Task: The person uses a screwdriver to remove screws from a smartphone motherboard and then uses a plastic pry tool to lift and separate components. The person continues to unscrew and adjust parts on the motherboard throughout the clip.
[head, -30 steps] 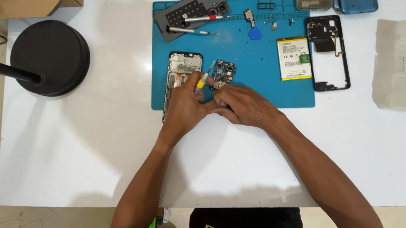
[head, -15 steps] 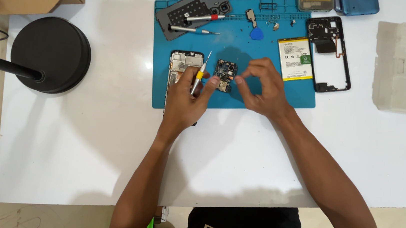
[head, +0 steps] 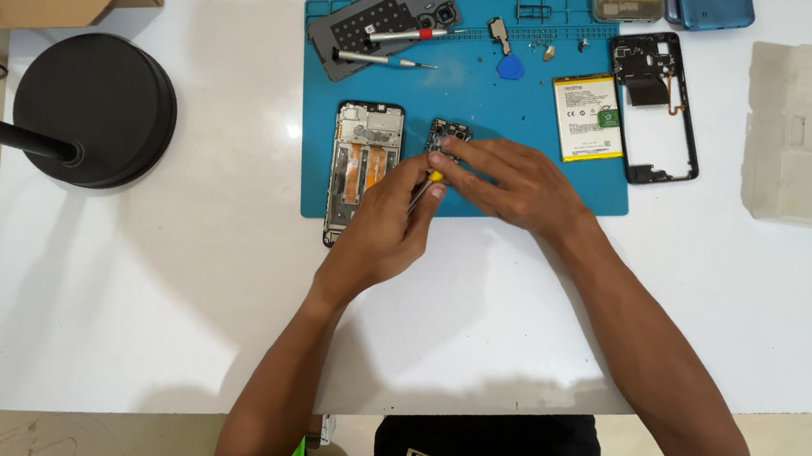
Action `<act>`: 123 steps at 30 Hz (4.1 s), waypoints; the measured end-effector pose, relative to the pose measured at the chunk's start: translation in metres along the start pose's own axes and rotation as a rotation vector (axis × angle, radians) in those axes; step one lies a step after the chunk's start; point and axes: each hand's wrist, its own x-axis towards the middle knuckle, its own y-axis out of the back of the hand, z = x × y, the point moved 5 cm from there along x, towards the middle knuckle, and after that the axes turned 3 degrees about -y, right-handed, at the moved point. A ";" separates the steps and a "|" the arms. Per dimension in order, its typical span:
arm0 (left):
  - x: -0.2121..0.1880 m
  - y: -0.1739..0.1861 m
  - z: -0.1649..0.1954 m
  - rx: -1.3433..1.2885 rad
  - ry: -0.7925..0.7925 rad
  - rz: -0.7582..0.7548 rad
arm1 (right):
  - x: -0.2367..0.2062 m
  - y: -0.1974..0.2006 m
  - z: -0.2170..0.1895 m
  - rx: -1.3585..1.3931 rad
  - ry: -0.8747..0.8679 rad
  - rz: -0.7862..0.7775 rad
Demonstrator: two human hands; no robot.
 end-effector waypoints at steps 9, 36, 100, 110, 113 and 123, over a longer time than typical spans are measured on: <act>0.006 0.017 -0.024 -0.232 0.038 0.155 | 0.000 0.006 0.035 0.246 -0.772 0.208; 0.006 -0.008 -0.033 0.662 -0.144 0.223 | 0.017 -0.024 0.056 1.018 -0.863 0.076; 0.006 -0.006 -0.032 0.652 -0.137 0.221 | 0.017 -0.025 0.051 0.972 -0.862 0.097; 0.006 -0.004 -0.032 0.632 -0.142 0.233 | 0.015 -0.024 0.048 0.990 -0.837 0.087; 0.005 -0.004 -0.032 0.629 -0.149 0.247 | 0.015 -0.025 0.048 1.013 -0.826 0.074; 0.006 -0.004 -0.036 0.642 -0.133 0.229 | 0.013 -0.027 0.050 1.011 -0.854 0.053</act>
